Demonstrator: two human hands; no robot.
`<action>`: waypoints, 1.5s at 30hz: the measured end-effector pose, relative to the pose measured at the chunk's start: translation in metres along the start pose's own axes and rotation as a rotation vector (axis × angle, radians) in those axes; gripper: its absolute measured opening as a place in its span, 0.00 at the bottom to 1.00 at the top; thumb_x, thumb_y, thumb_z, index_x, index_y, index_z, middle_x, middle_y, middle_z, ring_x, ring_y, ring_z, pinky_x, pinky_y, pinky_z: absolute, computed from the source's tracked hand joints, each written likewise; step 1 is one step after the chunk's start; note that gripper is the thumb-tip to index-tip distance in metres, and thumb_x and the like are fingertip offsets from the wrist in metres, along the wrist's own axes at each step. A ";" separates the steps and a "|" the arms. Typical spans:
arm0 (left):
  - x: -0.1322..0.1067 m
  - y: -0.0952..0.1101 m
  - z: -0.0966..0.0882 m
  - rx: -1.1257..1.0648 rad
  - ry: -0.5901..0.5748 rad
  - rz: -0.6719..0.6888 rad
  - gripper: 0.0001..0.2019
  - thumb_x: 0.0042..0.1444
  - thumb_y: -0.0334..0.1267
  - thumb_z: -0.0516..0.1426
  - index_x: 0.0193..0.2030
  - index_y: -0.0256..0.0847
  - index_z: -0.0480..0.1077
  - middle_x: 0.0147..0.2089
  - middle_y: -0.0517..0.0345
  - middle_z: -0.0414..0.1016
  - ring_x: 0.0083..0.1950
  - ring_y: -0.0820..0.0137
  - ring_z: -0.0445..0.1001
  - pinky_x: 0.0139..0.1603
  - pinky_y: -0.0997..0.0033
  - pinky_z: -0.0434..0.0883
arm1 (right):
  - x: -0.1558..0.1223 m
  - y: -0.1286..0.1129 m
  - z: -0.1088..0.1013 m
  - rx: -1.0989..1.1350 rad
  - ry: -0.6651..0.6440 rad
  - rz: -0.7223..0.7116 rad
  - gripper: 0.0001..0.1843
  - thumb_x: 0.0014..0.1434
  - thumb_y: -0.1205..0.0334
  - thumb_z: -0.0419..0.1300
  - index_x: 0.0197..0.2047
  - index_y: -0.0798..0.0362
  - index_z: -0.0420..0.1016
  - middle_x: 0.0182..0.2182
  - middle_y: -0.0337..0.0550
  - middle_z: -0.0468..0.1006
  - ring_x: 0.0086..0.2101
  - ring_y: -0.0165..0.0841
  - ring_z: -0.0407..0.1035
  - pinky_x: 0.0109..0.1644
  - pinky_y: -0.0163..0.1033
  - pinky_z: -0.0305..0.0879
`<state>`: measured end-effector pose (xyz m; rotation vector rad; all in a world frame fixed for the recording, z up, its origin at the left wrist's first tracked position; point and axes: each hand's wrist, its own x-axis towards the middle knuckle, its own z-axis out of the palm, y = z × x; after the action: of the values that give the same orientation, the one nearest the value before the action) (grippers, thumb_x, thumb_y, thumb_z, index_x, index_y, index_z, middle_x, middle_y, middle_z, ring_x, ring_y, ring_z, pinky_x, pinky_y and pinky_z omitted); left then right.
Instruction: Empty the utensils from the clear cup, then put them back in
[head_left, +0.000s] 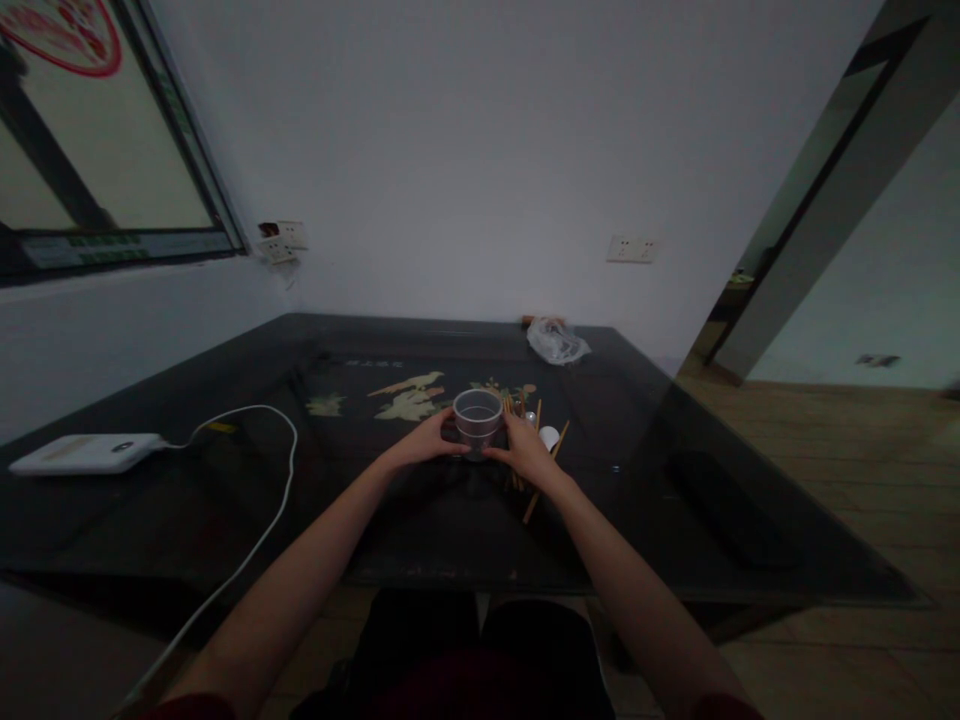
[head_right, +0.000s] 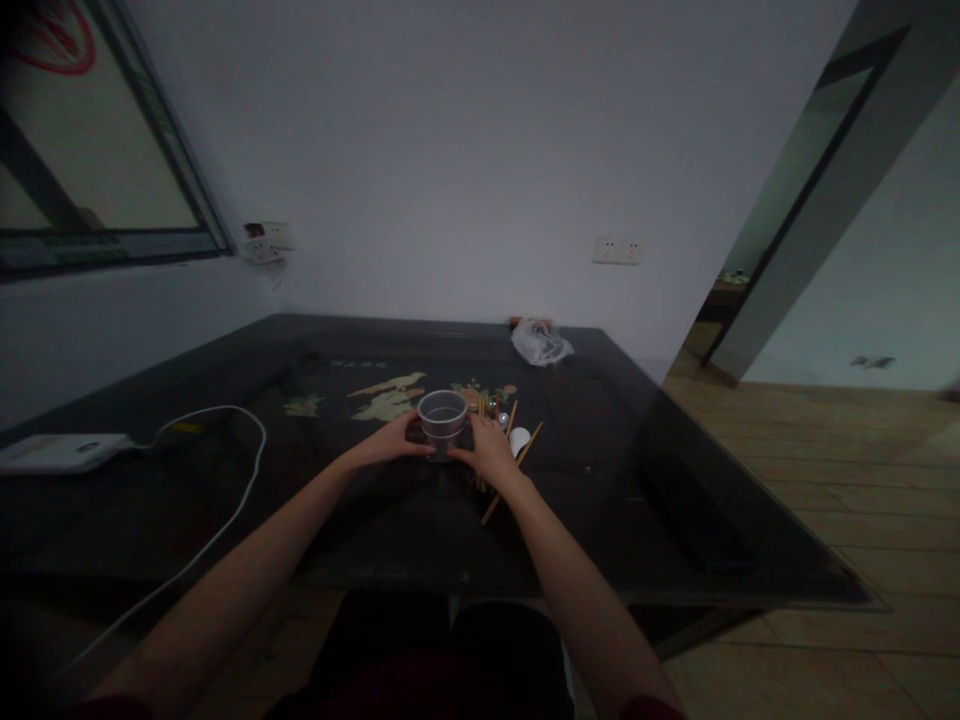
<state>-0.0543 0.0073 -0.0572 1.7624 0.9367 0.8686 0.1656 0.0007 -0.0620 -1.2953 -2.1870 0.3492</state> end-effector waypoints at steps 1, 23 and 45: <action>0.000 0.001 0.000 0.000 -0.006 0.000 0.38 0.40 0.38 0.67 0.59 0.36 0.59 0.56 0.39 0.68 0.53 0.58 0.72 0.55 0.52 0.68 | 0.000 0.000 0.000 -0.001 0.002 -0.006 0.36 0.47 0.54 0.67 0.57 0.55 0.62 0.50 0.55 0.71 0.51 0.45 0.64 0.54 0.50 0.58; -0.002 0.020 -0.035 0.065 0.322 0.061 0.19 0.51 0.43 0.58 0.49 0.36 0.68 0.46 0.47 0.75 0.44 0.65 0.75 0.47 0.61 0.71 | -0.001 0.025 -0.055 -0.129 0.106 0.286 0.12 0.58 0.58 0.58 0.44 0.52 0.74 0.39 0.46 0.76 0.40 0.37 0.70 0.40 0.37 0.61; -0.003 0.082 0.103 0.631 -0.128 0.338 0.09 0.59 0.35 0.51 0.41 0.40 0.71 0.31 0.59 0.75 0.30 0.73 0.71 0.32 0.77 0.64 | -0.001 0.009 -0.038 -0.203 -0.074 0.444 0.11 0.56 0.63 0.58 0.44 0.51 0.68 0.40 0.47 0.78 0.41 0.38 0.72 0.37 0.36 0.61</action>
<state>0.0513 -0.0587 -0.0139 2.5428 0.8983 0.6919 0.1950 0.0020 -0.0364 -1.9137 -2.0182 0.3546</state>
